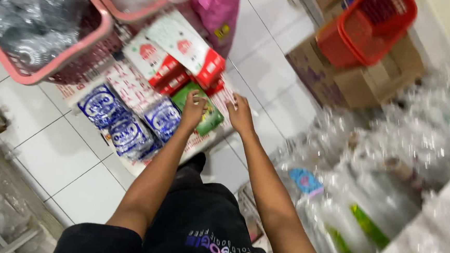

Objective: The person places a white packet and a stack of red packets onto a shelf, then repeatedly picks up and examines various white, green, and blue packets from a lower surface.

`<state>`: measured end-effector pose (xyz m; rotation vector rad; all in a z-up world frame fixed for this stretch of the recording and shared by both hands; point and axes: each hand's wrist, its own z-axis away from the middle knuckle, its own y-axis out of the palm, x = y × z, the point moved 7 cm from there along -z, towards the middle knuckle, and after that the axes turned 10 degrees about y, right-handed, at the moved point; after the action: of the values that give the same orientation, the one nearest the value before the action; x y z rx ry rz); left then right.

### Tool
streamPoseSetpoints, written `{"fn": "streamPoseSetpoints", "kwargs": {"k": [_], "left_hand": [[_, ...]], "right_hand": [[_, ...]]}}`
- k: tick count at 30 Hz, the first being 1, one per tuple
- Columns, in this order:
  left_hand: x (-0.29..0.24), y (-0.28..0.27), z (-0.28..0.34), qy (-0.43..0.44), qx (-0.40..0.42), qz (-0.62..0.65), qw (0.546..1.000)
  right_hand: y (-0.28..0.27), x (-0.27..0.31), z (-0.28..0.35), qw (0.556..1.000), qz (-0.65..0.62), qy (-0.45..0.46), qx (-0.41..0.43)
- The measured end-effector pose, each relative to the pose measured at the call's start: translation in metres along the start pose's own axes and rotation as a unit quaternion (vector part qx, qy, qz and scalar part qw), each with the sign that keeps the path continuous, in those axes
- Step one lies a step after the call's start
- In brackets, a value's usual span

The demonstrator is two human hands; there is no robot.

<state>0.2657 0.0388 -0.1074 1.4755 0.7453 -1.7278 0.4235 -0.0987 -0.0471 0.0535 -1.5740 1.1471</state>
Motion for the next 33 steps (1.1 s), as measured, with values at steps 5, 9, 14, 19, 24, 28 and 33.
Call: {"fn": "streamPoseSetpoints", "kwargs": {"k": [5,9,14,19,24,28,33], "left_hand": [[0.007,-0.003,-0.06,0.055,-0.103,-0.127,0.985],[0.024,-0.005,-0.07,-0.038,-0.113,-0.101,0.988],[-0.002,-0.01,-0.061,0.042,-0.184,-0.147,0.971],[-0.064,-0.004,0.009,0.089,-0.02,-0.035,0.995],[-0.079,0.037,0.104,0.012,0.262,-0.032,0.964],[-0.086,0.094,0.178,-0.06,0.48,-0.042,0.874],[-0.162,0.169,0.298,0.357,0.652,-0.066,0.666]], "right_hand": [[0.034,0.077,-0.092,0.991,0.112,-0.077,0.009],[0.045,0.104,-0.105,0.98,0.196,0.0,0.044],[0.066,0.068,-0.105,0.986,0.143,0.005,0.085],[0.042,0.04,-0.02,0.957,-0.149,0.097,0.228],[-0.018,0.023,0.12,0.832,-0.378,0.276,0.299],[-0.066,-0.017,0.231,0.886,-0.334,0.317,0.045],[-0.117,-0.037,0.395,0.868,-0.33,0.249,-0.274]]}}
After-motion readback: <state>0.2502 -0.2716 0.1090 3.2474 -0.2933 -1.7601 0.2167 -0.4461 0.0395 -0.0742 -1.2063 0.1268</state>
